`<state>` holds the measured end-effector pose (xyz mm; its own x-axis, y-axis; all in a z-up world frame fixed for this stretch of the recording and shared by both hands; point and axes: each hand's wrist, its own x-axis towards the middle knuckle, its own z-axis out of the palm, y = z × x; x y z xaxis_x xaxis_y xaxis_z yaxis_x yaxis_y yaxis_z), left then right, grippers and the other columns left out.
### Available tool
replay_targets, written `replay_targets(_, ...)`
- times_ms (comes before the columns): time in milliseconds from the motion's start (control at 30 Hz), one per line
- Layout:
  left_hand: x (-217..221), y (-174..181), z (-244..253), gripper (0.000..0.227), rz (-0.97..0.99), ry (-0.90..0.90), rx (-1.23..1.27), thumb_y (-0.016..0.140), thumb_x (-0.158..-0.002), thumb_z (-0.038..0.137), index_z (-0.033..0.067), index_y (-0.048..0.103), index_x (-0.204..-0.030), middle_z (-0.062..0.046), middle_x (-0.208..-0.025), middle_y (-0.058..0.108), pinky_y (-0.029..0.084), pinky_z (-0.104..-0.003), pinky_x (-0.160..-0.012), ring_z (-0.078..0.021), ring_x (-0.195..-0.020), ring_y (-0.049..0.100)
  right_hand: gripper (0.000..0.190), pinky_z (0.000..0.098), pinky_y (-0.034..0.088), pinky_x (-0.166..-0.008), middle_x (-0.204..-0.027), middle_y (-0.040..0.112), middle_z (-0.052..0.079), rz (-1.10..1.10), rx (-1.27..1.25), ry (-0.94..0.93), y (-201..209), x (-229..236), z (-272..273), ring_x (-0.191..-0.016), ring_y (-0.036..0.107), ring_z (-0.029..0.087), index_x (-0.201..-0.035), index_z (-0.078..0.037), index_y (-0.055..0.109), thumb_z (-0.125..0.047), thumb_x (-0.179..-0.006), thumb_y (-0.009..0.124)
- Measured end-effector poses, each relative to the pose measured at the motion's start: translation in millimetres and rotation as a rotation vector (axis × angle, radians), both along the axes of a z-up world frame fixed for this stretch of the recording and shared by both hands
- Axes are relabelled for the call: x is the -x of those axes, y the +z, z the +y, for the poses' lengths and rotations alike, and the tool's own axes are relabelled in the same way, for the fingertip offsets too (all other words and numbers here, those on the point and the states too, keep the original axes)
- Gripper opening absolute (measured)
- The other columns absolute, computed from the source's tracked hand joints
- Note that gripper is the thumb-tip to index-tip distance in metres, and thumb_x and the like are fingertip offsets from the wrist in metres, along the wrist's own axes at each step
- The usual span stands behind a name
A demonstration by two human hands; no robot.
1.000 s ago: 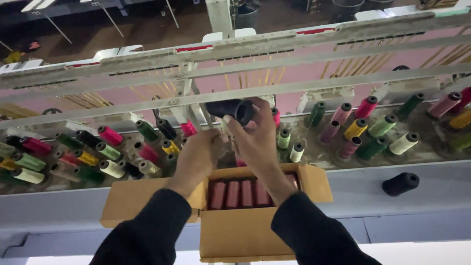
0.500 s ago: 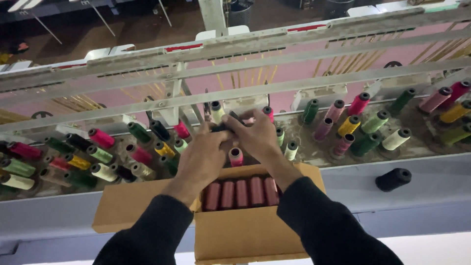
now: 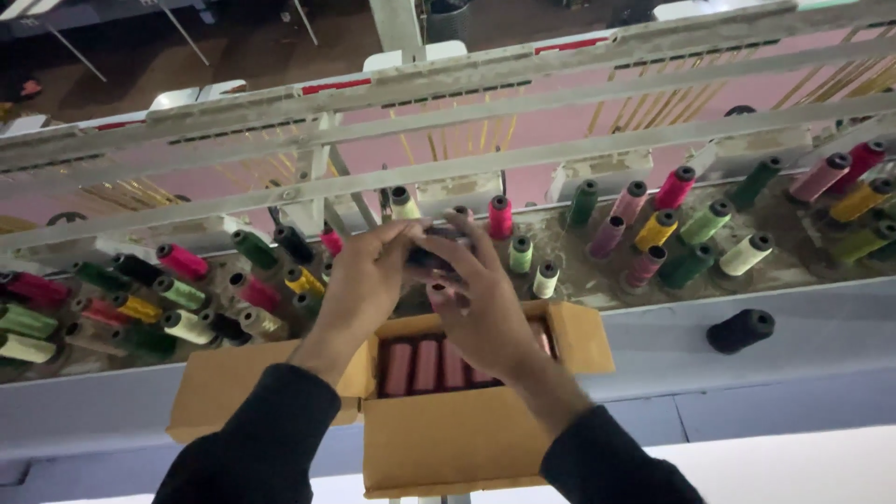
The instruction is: The person retrieves boxes of thread from storage and replaces the spools on an industrial embroidery machine.
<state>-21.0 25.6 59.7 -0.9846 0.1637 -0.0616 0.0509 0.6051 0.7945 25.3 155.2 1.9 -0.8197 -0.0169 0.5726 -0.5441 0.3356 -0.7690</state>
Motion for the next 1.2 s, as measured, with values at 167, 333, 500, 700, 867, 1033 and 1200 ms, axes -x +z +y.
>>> replay_targets(167, 4.8, -13.7, -16.9, 0.027, -0.19, 0.177, -0.436, 0.055, -0.103, 0.027, 0.0154, 0.077, -0.115, -0.016, -0.07, 0.074, 0.051, -0.022, -0.048, -0.0203, -0.062, 0.075, 0.051, 0.0363, 0.067, -0.076, -0.113, 0.059, 0.013, -0.326, 1.044, -0.182, -5.9, -18.1, -9.5, -0.091, 0.074, 0.025, -0.139, -0.008, 0.045, -0.009, -0.093, 0.067)
replay_targets(333, 10.0, -21.0, -32.8, 0.026, -0.16, 0.218, -0.484, 0.057, -0.101, 0.028, 0.014, 0.075, -0.114, -0.015, -0.094, 0.079, 0.042, -0.022, -0.039, -0.0222, -0.079, 0.078, 0.037, 0.0406, 0.052, -0.054, -0.09, 0.059, 0.012, -0.779, 1.518, -0.037, -95.6, -16.3, 36.0, -0.069, 0.065, 0.034, -0.107, -0.008, 0.064, -0.04, -0.089, 0.064)
replay_targets(500, 15.0, -23.6, -43.4, 0.036, -0.238, 0.209, -0.358, 0.051, -0.102, 0.035, 0.0144, 0.075, -0.118, -0.004, -0.123, 0.079, 0.043, -0.027, -0.057, -0.0169, -0.114, 0.074, 0.042, 0.0316, 0.042, -0.042, -0.056, 0.067, 0.018, -1.036, 0.601, -0.121, -22.2, -50.2, 42.2, -0.044, 0.058, 0.023, -0.1, 0.004, 0.081, -0.031, -0.082, 0.065)
replay_targets(700, 23.6, -47.3, -50.0, 0.026, -0.146, 0.282, -0.497, 0.06, -0.102, 0.03, 0.014, 0.078, -0.111, -0.011, -0.093, 0.079, 0.036, -0.022, -0.038, -0.0203, -0.072, 0.075, 0.045, 0.0295, 0.059, -0.053, -0.061, 0.074, 0.007, -0.931, -0.172, -0.001, -64.5, -34.3, 78.0, -0.049, 0.072, 0.018, -0.131, -0.029, 0.074, -0.028, -0.086, 0.074)
replay_targets(867, 8.7, -29.1, -54.2, 0.027, -0.136, 0.323, -0.491, 0.061, -0.099, 0.024, 0.0045, 0.078, -0.108, -0.008, -0.066, 0.061, 0.028, -0.018, -0.04, -0.0082, -0.047, 0.043, 0.029, 0.0414, 0.059, -0.09, -0.089, 0.084, 0.004, -0.915, -0.42, -0.013, -49.1, -41.9, 85.0, -0.094, 0.078, 0.03, -0.11, -0.024, 0.083, -0.029, -0.086, 0.068)
replay_targets(1033, 32.9, -63.6, -81.0, 0.023, -0.091, 0.326, -0.475, 0.063, -0.098, 0.024, 0.0092, 0.08, -0.103, -0.005, -0.063, 0.056, 0.03, -0.018, -0.039, -0.007, -0.044, 0.04, 0.034, 0.0444, 0.057, -0.092, -0.099, 0.082, 0.009, -0.908, -0.584, -0.088, -55.9, -39.5, 103.2, -0.103, 0.074, 0.035, -0.114, -0.028, 0.083, -0.041, -0.085, 0.07)
replay_targets(1200, 27.3, -51.0, -90.0, 0.026, -0.126, 0.336, -0.462, 0.06, -0.101, 0.023, 0.0085, 0.079, -0.111, -0.001, -0.066, 0.049, 0.032, -0.019, -0.042, -0.0054, -0.048, 0.036, 0.028, 0.0381, 0.06, -0.084, -0.092, 0.083, 0.005, -0.927, -0.723, -0.145, -60.6, -41.2, 126.5, -0.093, 0.077, 0.028, -0.107, -0.028, 0.084, -0.041, -0.086, 0.071)
